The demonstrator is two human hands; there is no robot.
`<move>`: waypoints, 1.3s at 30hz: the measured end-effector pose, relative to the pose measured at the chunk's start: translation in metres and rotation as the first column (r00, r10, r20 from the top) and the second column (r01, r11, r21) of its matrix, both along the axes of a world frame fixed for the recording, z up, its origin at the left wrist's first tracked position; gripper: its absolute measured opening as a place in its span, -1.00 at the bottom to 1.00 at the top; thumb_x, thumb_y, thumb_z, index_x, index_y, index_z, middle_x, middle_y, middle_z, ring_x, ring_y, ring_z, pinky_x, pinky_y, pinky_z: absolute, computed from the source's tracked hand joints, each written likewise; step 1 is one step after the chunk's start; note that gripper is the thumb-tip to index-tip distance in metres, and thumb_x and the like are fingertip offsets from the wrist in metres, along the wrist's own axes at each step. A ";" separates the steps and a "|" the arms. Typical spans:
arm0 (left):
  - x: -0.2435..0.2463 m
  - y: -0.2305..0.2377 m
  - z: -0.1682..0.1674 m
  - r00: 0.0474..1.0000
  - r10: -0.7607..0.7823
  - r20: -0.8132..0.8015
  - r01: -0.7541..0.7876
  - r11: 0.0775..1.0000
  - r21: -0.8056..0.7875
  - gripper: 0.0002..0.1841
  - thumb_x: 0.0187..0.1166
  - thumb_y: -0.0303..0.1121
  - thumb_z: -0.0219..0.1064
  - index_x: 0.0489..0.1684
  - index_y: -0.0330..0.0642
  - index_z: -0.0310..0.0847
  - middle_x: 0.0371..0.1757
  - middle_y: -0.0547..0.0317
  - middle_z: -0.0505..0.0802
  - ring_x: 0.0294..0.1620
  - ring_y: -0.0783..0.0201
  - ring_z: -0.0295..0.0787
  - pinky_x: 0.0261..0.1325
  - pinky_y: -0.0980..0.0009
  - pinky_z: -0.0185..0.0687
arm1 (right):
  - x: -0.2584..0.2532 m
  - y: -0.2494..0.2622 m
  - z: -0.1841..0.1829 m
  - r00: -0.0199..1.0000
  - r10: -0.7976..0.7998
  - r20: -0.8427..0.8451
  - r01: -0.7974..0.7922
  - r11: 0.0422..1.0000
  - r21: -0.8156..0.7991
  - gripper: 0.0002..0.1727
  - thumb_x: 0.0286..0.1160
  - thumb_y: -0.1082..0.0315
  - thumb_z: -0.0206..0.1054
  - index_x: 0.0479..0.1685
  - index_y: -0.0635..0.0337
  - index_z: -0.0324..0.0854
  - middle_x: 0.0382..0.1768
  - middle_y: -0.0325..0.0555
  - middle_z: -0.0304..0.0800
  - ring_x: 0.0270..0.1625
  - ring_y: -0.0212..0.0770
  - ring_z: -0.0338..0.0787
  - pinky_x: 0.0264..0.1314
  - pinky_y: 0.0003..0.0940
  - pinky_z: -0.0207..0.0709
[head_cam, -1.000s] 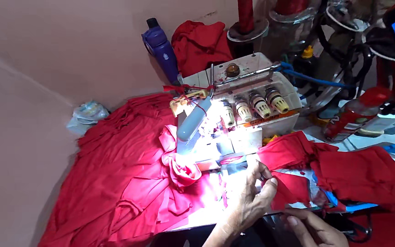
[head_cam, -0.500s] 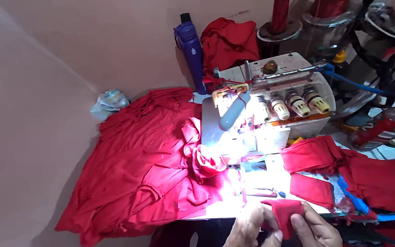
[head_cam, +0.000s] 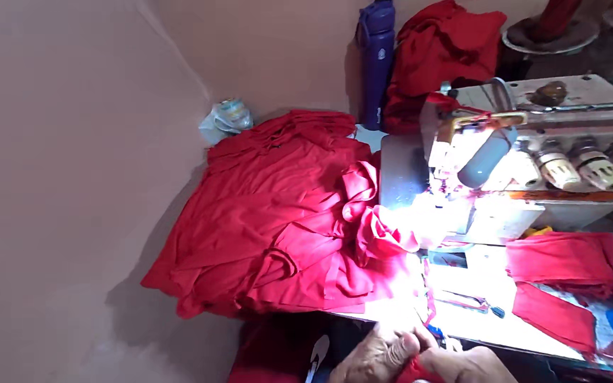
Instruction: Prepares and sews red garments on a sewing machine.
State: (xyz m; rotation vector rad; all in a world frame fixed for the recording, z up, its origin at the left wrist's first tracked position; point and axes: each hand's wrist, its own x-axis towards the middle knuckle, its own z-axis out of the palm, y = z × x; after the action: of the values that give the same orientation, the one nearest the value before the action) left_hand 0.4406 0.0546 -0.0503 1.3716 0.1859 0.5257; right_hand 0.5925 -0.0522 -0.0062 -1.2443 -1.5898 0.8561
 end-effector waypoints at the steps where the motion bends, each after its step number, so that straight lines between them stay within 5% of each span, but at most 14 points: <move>1: -0.002 -0.002 -0.002 0.999 -0.050 0.009 0.050 0.997 -0.056 -0.46 0.72 0.24 -0.02 -0.16 0.02 0.71 -0.20 0.66 0.79 -0.07 0.87 0.62 0.08 0.78 0.50 | 0.000 0.002 0.004 0.999 0.032 -0.013 -0.032 0.999 0.002 -0.71 0.62 0.40 0.30 -0.39 0.50 0.69 -0.61 0.08 0.64 -0.57 -0.38 0.51 -0.48 -0.51 0.32; 5: -0.013 0.000 -0.023 0.991 -0.035 0.131 0.061 0.978 -0.198 -0.51 0.64 0.30 0.07 -0.30 0.19 0.75 -0.27 0.68 0.80 -0.09 0.79 0.66 0.09 0.70 0.50 | 0.005 0.007 0.006 0.997 0.068 -0.033 -0.068 0.998 0.010 -0.72 0.63 0.38 0.31 -0.31 0.51 0.71 -0.53 0.07 0.74 -0.46 -0.49 0.61 -0.34 -0.61 0.43; 9: -0.029 0.014 -0.030 0.954 0.030 0.300 0.045 0.969 -0.241 -0.72 0.69 0.07 0.21 -0.03 0.24 0.80 0.03 0.59 0.86 0.17 0.63 0.70 0.33 0.56 0.53 | 0.012 0.007 0.002 1.000 0.002 -0.027 -0.002 1.000 0.002 -0.76 0.58 0.42 0.35 -0.23 0.53 0.76 -0.36 0.08 0.87 -0.24 -0.59 0.77 -0.08 -0.70 0.58; 11: -0.037 0.018 -0.027 0.948 0.091 0.304 -0.018 0.972 -0.236 -0.72 0.74 0.00 0.16 0.12 0.27 0.79 0.06 0.62 0.87 0.16 0.68 0.72 0.30 0.60 0.58 | 0.010 0.007 -0.004 0.996 -0.091 -0.012 0.092 0.996 0.022 -0.78 0.57 0.43 0.36 -0.23 0.50 0.76 -0.37 0.02 0.88 -0.27 -0.63 0.75 -0.12 -0.72 0.57; 15: -0.044 0.030 -0.027 0.950 0.233 0.206 -0.250 0.966 0.061 -0.81 0.70 -0.08 0.29 -0.09 0.10 0.74 -0.11 0.58 0.81 0.05 0.71 0.69 0.17 0.67 0.57 | 0.001 0.011 -0.021 0.962 -0.270 -0.025 0.271 0.954 0.127 -0.83 0.48 0.43 0.40 -0.30 0.43 0.78 -0.37 -0.14 0.89 -0.27 -0.74 0.72 -0.11 -0.81 0.57; 21: -0.040 0.041 -0.016 0.901 0.406 0.151 -0.430 0.881 0.196 -0.85 0.63 -0.21 0.39 -0.18 -0.07 0.76 -0.20 0.51 0.82 -0.10 0.71 0.70 0.01 0.72 0.63 | -0.013 0.024 -0.041 0.886 -0.428 -0.176 0.458 0.868 0.192 -0.97 0.38 0.43 0.48 -0.30 0.18 0.80 -0.31 -0.44 0.91 -0.21 -0.74 0.78 -0.11 -0.78 0.66; 26: -0.011 0.073 0.022 0.841 0.513 0.173 -0.529 0.709 0.466 -0.82 0.62 -0.35 0.36 -0.22 -0.31 0.75 -0.18 0.33 0.82 -0.05 0.66 0.70 0.08 0.68 0.64 | -0.023 0.052 -0.026 0.780 -0.555 -0.289 0.615 0.766 0.189 -0.95 0.43 0.50 0.39 -0.22 0.21 0.70 -0.44 -0.55 0.80 -0.44 -0.77 0.67 -0.34 -0.82 0.59; 30: 0.023 0.108 0.058 0.784 0.619 0.043 -0.502 0.592 0.631 -0.86 0.55 -0.38 0.36 -0.26 -0.24 0.82 -0.21 0.23 0.81 -0.16 0.54 0.69 -0.06 0.59 0.60 | -0.014 0.088 -0.011 0.699 -0.633 -0.333 0.711 0.663 0.235 -0.82 0.41 0.48 0.36 -0.07 0.33 0.59 -0.46 -0.51 0.75 -0.50 -0.76 0.64 -0.41 -0.82 0.58; 32: 0.040 0.122 0.065 0.780 0.617 -0.107 -0.386 0.608 0.694 -0.84 0.58 -0.37 0.36 -0.17 -0.26 0.82 -0.19 0.10 0.83 -0.12 0.32 0.74 0.00 0.34 0.64 | -0.007 0.102 -0.012 0.660 -0.696 -0.281 0.747 0.647 0.152 -0.86 0.46 0.43 0.35 -0.12 0.30 0.60 -0.55 -0.54 0.70 -0.51 -0.76 0.64 -0.40 -0.81 0.56; 35: 0.059 0.133 0.060 0.738 0.611 -0.287 -0.271 0.658 0.702 -0.83 0.60 -0.39 0.37 -0.24 -0.34 0.78 -0.28 -0.03 0.84 -0.19 0.16 0.77 -0.01 0.14 0.65 | 0.003 0.118 -0.021 0.624 -0.777 -0.085 0.781 0.617 0.092 -0.78 0.49 0.38 0.36 -0.30 0.43 0.76 -0.57 -0.25 0.70 -0.47 -0.61 0.62 -0.31 -0.62 0.51; 39: 0.058 0.128 0.043 0.681 0.730 -0.055 -0.482 0.503 0.718 -0.89 0.44 -0.40 0.46 -0.27 -0.26 0.76 -0.42 0.16 0.80 -0.42 0.41 0.67 -0.28 0.44 0.58 | 0.007 0.125 -0.028 0.649 -0.732 -0.206 0.758 0.645 0.094 -0.82 0.48 0.41 0.36 -0.16 0.40 0.72 -0.46 -0.31 0.76 -0.41 -0.71 0.66 -0.25 -0.76 0.56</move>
State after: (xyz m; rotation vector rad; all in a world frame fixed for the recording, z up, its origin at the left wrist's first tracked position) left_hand 0.4983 0.1830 -0.0076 2.1132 0.9081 1.0167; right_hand 0.5992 0.0727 -0.0340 -1.4934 -0.8430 0.2452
